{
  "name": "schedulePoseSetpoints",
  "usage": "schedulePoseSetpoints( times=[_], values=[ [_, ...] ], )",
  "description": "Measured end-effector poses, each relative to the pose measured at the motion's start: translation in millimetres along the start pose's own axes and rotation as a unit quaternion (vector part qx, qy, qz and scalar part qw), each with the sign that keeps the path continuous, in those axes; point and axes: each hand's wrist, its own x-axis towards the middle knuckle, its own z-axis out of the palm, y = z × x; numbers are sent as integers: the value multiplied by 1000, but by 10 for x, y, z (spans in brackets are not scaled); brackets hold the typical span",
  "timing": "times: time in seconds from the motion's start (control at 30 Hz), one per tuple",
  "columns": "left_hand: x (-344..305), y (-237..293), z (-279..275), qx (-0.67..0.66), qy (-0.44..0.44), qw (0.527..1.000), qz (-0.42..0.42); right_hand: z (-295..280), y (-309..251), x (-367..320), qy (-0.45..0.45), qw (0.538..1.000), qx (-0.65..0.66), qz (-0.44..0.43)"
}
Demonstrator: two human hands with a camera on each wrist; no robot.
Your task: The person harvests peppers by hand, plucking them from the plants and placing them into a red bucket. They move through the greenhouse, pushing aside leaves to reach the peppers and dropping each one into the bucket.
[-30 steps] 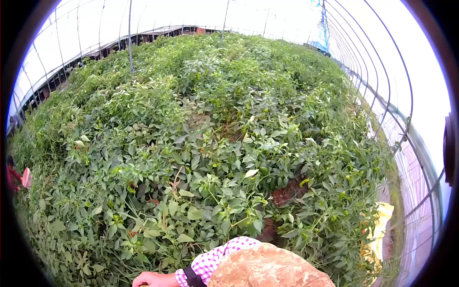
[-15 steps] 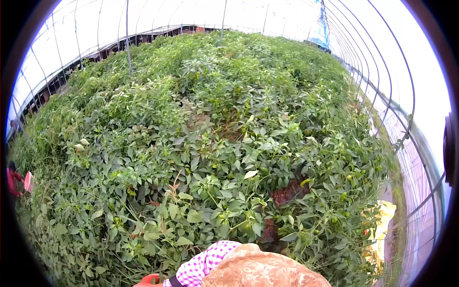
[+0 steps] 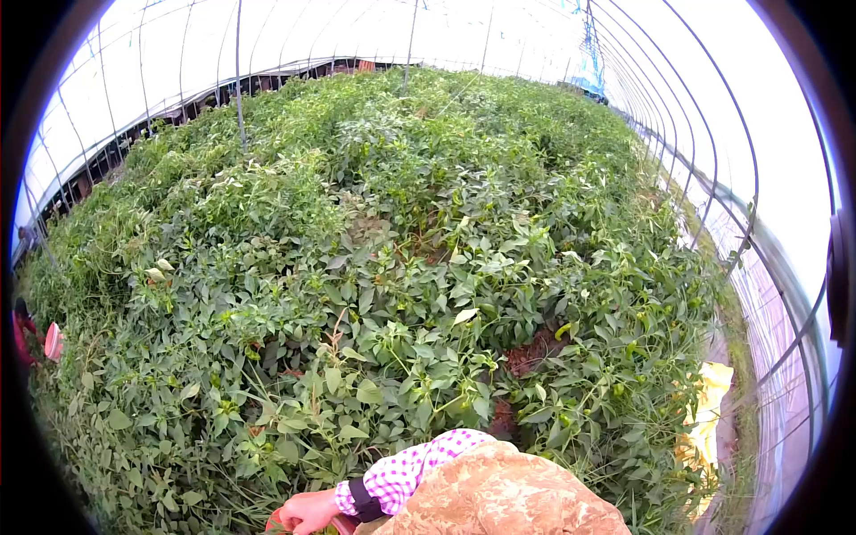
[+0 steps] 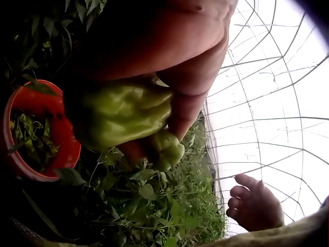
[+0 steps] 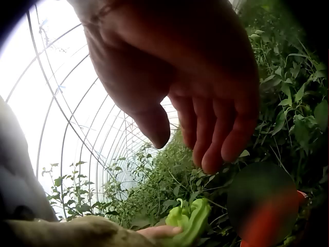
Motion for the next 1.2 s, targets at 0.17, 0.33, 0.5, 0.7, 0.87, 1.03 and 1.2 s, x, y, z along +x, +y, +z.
schedulePoseSetpoints(
  times=[0.17,0.33,0.5,0.7,0.87,1.03,1.2],
  values=[
    [175,-39,-25,-9,-24,1000,-1,-313,231,-634,80,990,19,111],
    [319,-67,-41,-15,-41,999,-6,-509,113,-973,95,973,54,205],
    [407,-85,-45,-14,-43,999,-11,-518,68,-909,90,972,53,209],
    [458,-108,-32,-16,-40,999,-22,-428,172,-710,108,984,9,140],
    [489,-135,-41,-17,-36,999,-27,-335,301,-605,72,989,-73,109],
    [529,-161,-48,-16,-34,999,-29,-257,300,-567,31,990,-80,115],
    [579,-184,-48,-18,-34,999,-31,-206,340,-543,23,988,-120,95]
  ],
)
